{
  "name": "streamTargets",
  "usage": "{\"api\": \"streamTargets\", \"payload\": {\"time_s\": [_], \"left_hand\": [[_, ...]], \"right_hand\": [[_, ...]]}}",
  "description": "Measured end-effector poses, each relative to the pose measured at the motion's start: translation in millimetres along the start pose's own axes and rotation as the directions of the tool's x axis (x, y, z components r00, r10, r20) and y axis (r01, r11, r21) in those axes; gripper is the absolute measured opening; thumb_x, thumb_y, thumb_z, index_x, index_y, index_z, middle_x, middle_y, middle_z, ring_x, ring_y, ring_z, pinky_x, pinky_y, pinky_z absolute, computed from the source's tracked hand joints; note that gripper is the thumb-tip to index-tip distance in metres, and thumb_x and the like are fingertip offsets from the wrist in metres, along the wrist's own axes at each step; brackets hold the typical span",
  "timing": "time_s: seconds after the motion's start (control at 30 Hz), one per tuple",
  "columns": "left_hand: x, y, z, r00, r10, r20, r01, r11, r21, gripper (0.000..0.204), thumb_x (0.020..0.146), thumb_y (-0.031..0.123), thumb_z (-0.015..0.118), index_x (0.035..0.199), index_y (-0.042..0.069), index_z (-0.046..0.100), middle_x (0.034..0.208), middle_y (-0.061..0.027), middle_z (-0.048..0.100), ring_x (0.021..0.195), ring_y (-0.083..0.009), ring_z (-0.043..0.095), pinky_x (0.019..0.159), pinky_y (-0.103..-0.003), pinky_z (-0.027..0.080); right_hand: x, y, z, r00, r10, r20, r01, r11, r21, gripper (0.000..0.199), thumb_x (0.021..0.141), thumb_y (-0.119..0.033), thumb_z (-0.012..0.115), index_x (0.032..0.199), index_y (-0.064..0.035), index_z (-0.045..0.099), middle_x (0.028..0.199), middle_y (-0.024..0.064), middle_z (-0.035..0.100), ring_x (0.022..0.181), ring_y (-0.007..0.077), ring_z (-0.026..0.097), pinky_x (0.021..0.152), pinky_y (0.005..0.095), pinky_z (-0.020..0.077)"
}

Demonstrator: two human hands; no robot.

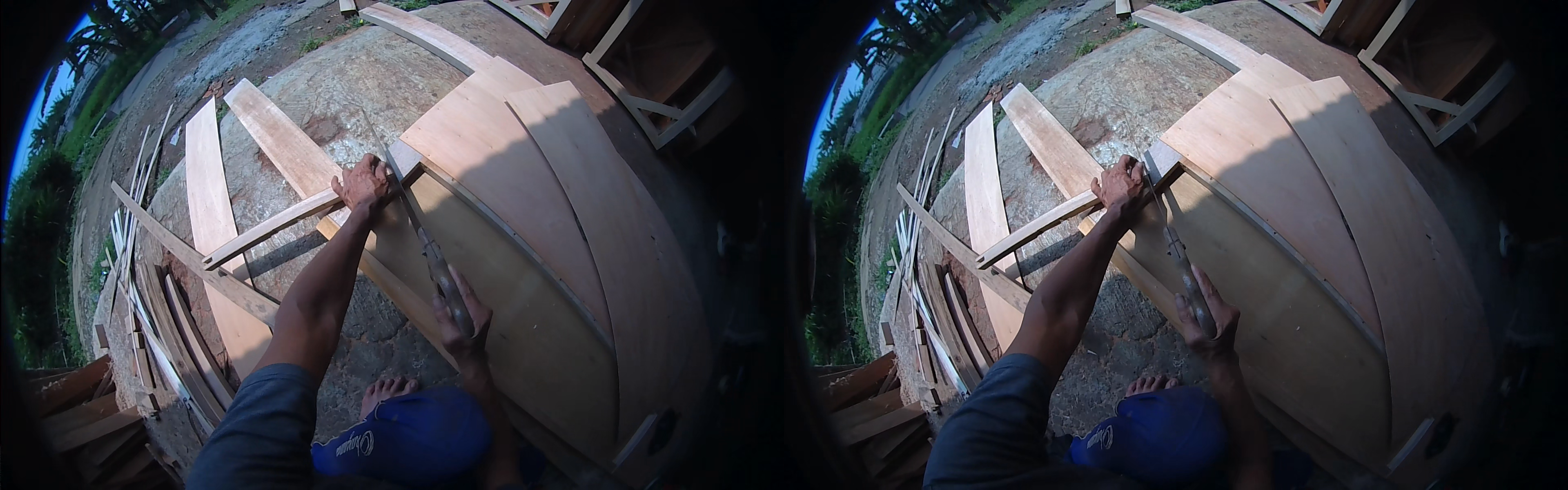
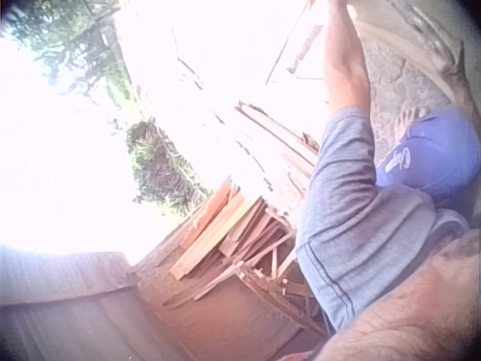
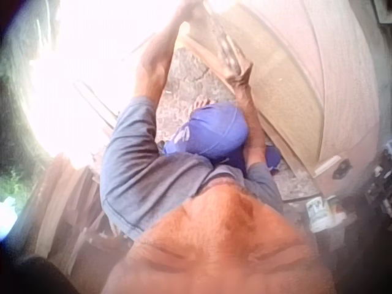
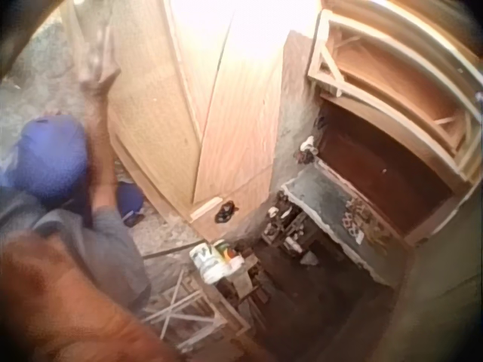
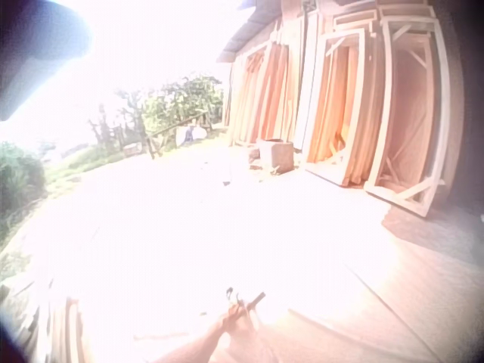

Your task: The person measures and marks a wooden plank using a try square and pencil, then saws the plank to size. They fit the cut piece into a wooden frame and use a hammer to tap it into place.

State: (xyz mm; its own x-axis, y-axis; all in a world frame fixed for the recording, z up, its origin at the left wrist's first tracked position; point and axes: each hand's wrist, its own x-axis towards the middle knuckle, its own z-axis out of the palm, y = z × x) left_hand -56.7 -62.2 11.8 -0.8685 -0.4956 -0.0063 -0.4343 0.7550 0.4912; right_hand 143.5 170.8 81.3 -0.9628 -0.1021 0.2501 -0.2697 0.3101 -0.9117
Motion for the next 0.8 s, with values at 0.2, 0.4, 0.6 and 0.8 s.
{"api": "streamTargets", "payload": {"time_s": [0.2,0.4,0.6,0.8], "left_hand": [[-1.2,-8.1,-2.2,1.0,-0.01,0.008,0.01,1.0,0.009,0.031,0.099,0.046,0.052,0.113,0.023,0.068,0.107,-0.005,0.073,0.118,-0.03,0.057,0.116,-0.06,0.017],[1.6,-13.7,9.2,1.0,0.0,-0.003,0.001,0.999,0.039,0.031,0.099,0.046,0.053,0.114,0.022,0.066,0.109,-0.0044,0.073,0.117,-0.0295,0.058,0.114,-0.06,0.019],[-1.4,6.3,10.8,0.999,0.033,-0.006,-0.032,0.998,0.045,0.032,0.1,0.047,0.052,0.114,0.022,0.067,0.109,-0.0062,0.073,0.12,-0.0293,0.057,0.115,-0.061,0.018],[4.2,-16.0,0.6,0.999,-0.001,-0.038,0.002,1.0,0.012,0.03,0.099,0.046,0.054,0.112,0.023,0.068,0.106,-0.0067,0.073,0.118,-0.029,0.058,0.116,-0.059,0.017]], "right_hand": [[-37.1,8.6,-4.1,1.0,-0.017,-0.001,0.017,0.998,-0.053,0.051,0.092,-0.02,0.071,0.135,0.0031,0.058,0.113,0.0267,0.071,0.096,0.0351,0.076,0.079,0.0377,0.0605],[-141.0,30.9,-43.9,0.996,-0.086,0.006,0.086,0.979,-0.185,0.05,0.091,-0.021,0.072,0.133,0.0038,0.059,0.11,0.0271,0.072,0.093,0.0398,0.075,0.077,0.0448,0.0612],[46.1,7.7,30.2,1.0,-0.001,-0.024,0.002,0.999,0.036,0.053,0.092,-0.015,0.071,0.138,0.005,0.057,0.112,0.0244,0.072,0.094,0.0301,0.075,0.079,0.0376,0.0577],[-144.8,34.9,-45.4,0.995,-0.098,0.002,0.096,0.979,-0.179,0.052,0.089,-0.017,0.075,0.134,0.0034,0.059,0.111,0.0243,0.072,0.092,0.0372,0.075,0.078,0.0453,0.0603]]}}
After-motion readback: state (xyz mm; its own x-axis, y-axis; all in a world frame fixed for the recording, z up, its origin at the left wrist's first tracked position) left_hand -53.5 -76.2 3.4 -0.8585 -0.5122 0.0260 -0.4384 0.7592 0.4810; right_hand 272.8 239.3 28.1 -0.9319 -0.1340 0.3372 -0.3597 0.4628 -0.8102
